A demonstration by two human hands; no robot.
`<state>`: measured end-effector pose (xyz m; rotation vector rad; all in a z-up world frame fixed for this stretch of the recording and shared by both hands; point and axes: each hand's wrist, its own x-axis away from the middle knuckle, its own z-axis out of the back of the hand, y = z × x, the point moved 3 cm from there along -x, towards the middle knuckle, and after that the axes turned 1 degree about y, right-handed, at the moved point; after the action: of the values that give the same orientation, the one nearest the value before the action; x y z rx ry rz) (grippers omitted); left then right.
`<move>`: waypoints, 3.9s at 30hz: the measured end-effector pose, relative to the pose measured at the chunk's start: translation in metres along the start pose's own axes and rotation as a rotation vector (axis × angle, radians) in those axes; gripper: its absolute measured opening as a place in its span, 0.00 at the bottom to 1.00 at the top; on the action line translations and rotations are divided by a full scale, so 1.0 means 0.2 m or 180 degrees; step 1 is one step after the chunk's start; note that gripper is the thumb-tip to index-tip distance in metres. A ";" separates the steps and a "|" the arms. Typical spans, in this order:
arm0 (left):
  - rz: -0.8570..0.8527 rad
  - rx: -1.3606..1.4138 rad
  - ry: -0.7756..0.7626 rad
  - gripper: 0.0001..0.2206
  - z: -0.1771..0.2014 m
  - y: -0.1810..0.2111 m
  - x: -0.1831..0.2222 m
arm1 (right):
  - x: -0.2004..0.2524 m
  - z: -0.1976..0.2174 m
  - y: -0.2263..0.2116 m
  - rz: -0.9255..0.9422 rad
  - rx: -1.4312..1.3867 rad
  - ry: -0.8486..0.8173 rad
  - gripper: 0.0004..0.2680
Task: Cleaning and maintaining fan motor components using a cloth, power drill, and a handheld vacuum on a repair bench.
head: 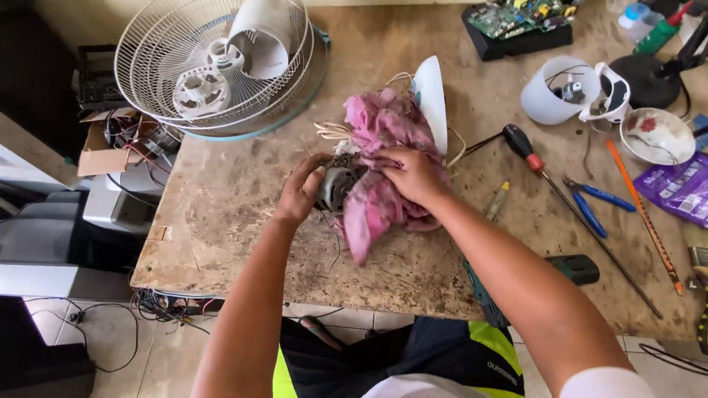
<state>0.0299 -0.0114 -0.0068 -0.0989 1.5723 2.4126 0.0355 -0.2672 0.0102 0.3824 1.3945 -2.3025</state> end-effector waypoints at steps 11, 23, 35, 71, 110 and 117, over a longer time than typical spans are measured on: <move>0.0060 0.0199 0.0055 0.16 0.01 0.06 0.03 | 0.47 -0.23 -0.35 -0.0231 0.1136 -0.0622 0.18; -0.0023 0.0109 -0.0076 0.17 0.01 -0.05 -0.01 | 0.45 -0.65 -0.05 -0.0086 0.1863 0.0183 0.19; 0.0291 -0.1052 -0.0443 0.21 0.01 0.07 -0.01 | 0.31 0.13 -0.39 -0.0524 0.2956 0.0599 0.07; -0.1263 -0.3370 -0.0745 0.03 0.27 -0.22 -0.22 | 0.20 -0.16 -0.39 -0.0865 0.1115 -0.0257 0.10; -0.1176 -0.2761 0.0205 0.03 0.26 -0.46 -0.14 | 0.21 -0.17 -0.41 -0.2003 -0.0654 0.0950 0.11; -0.1153 -0.2745 0.0159 0.04 0.27 -0.44 -0.12 | 0.21 -0.35 -0.14 -0.2017 0.0710 0.0369 0.13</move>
<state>0.0798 0.0659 -0.0583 -0.5457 0.3704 2.5873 -0.0143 -0.2024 -0.0192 0.1474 1.4700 -3.0047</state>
